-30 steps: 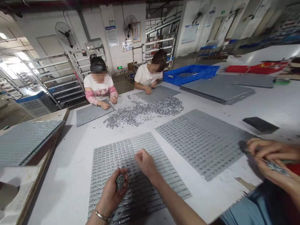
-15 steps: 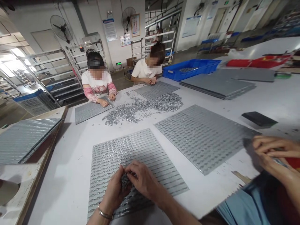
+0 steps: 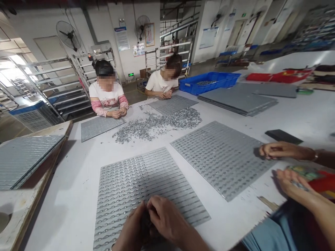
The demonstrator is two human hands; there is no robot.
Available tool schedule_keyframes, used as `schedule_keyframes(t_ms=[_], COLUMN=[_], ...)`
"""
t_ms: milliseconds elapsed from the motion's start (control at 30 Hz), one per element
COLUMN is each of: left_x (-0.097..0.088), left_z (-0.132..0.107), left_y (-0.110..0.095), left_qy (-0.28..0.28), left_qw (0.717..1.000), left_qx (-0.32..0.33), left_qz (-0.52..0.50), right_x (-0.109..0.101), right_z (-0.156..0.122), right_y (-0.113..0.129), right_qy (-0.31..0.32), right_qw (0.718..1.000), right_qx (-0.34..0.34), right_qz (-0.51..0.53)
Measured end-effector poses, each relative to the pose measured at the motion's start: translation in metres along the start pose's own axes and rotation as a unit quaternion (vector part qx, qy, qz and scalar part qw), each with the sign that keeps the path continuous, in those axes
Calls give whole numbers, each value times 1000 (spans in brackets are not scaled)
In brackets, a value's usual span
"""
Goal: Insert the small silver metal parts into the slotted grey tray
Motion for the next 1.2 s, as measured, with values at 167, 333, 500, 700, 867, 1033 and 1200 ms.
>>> schedule_keyframes(t_ms=[167, 333, 500, 700, 867, 1033, 1200], left_x=[7, 11, 7, 7, 4, -2, -11], left_z=[-6, -10, -13, -16, -10, -5, -4], left_y=[0, -2, -8, -16, -21, -25, -25], left_qy=[9, 21, 27, 13, -38, -25, -25], left_qw=[997, 997, 998, 998, 998, 998, 997], left_qx=[58, 65, 44, 65, 56, 54, 64], left_qz=[39, 21, -35, 2, -20, -18, -24], right_x=[5, 6, 8, 10, 4, 5, 18], right_z=[-10, -12, -12, -10, 23, 76, 93], right_y=[2, 5, -1, -2, -22, -47, -49], right_qy=[-30, -27, -53, -59, -76, -82, -61], right_qw=[999, 999, 997, 986, 989, 988, 982], right_qx=[-4, 6, 33, 43, 62, 116, 142], right_qz=[-39, -27, 42, 151, 111, -63, -113])
Point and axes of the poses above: each hand's wrist, its own z-axis towards the middle knuckle, its own x-axis out of the palm, y = z × x, the point moved 2 cm from there along z, towards the middle knuckle, and after that the axes turned 10 degrees about -z, right-handed, at the moved point
